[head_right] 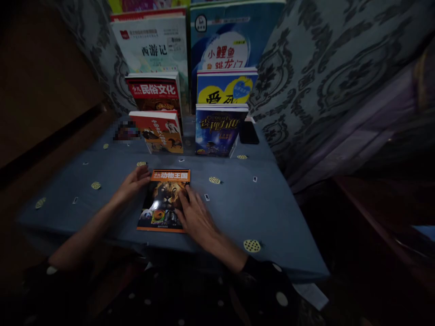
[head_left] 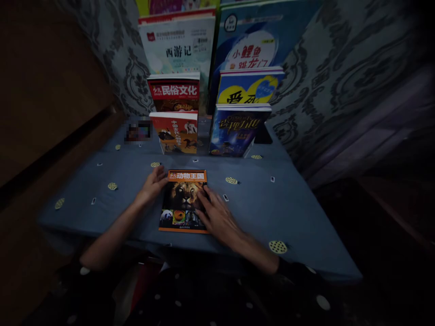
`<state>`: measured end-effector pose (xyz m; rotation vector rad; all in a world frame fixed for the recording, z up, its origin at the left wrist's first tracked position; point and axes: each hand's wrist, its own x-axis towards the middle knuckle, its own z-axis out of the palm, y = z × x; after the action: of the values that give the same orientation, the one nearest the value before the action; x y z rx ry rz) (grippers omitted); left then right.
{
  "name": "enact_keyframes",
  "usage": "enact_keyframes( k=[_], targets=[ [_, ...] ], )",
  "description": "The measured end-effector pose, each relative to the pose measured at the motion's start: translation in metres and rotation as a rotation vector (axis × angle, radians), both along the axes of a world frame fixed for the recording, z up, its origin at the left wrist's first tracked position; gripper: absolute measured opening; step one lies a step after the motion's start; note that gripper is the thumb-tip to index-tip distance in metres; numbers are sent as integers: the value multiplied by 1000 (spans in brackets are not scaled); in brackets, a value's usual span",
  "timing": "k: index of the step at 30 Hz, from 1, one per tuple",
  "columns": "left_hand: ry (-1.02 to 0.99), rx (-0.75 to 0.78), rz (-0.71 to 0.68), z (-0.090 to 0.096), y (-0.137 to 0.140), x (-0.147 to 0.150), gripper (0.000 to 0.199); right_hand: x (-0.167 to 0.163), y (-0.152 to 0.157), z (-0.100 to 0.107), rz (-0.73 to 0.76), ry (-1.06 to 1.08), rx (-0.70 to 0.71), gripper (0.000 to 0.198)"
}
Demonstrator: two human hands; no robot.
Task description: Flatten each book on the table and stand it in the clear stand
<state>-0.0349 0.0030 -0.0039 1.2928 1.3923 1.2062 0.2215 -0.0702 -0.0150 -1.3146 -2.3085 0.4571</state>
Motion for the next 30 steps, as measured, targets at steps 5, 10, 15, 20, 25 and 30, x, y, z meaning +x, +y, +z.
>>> enact_keyframes(
  k=[5, 10, 15, 20, 25, 30],
  targets=[
    [-382, -287, 31, 13, -5, 4, 39, 2, 1, -5, 10, 69, -15, 57],
    [-488, -327, -87, 9, -12, 25, 32, 3, 8, -7, 27, 187, -24, 61],
    [114, -133, -113, 17, -4, 18, 45, 3, 15, -1, 7, 46, 15, 59],
    [1131, 204, -20, 25, -14, 21, 46, -8, 31, 12, 35, -88, 96, 49],
    [1296, 386, -174, 9, -17, 38, 46, -35, 60, 20, 151, -116, 90, 50],
    [1188, 314, -218, -5, -10, 38, 47, -45, 75, 12, 125, -127, 39, 54]
  ],
)
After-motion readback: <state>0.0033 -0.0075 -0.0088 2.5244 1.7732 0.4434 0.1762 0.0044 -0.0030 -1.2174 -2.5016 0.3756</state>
